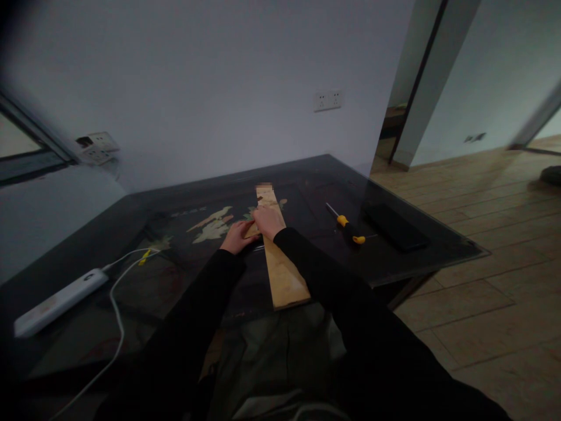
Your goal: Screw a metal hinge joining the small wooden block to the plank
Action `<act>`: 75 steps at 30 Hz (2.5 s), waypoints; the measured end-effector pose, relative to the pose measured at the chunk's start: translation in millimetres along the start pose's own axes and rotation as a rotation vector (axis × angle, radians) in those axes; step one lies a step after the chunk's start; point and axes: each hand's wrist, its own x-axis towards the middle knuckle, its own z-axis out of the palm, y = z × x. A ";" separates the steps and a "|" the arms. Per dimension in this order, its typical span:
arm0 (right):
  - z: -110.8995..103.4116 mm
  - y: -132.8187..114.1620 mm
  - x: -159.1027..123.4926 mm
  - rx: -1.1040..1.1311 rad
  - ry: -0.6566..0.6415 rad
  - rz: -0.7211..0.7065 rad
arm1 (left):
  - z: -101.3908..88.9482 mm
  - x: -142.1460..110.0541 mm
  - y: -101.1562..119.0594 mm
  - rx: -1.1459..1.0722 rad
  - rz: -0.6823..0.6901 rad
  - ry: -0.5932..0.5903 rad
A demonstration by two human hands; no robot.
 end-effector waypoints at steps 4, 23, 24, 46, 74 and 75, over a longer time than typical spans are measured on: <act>-1.1 -1.3 -1.5 -0.010 0.022 0.033 | 1.3 0.5 -1.0 0.000 0.003 0.003; -1.1 -1.6 -1.7 0.008 0.014 0.010 | -1.3 -0.7 2.9 -0.017 -0.009 -0.004; -2.5 -1.9 -2.4 0.010 0.012 -0.002 | -1.4 -0.6 3.3 -0.018 -0.012 0.000; 2.9 1.1 -1.4 0.091 0.042 0.036 | -5.2 -0.2 7.5 -0.041 -0.029 0.013; 8.3 2.0 -2.6 0.055 0.060 0.016 | -1.0 -0.4 4.4 -0.052 -0.034 0.030; 8.3 2.0 -2.3 0.061 0.058 0.012 | -1.2 -0.4 4.5 -0.049 -0.034 0.029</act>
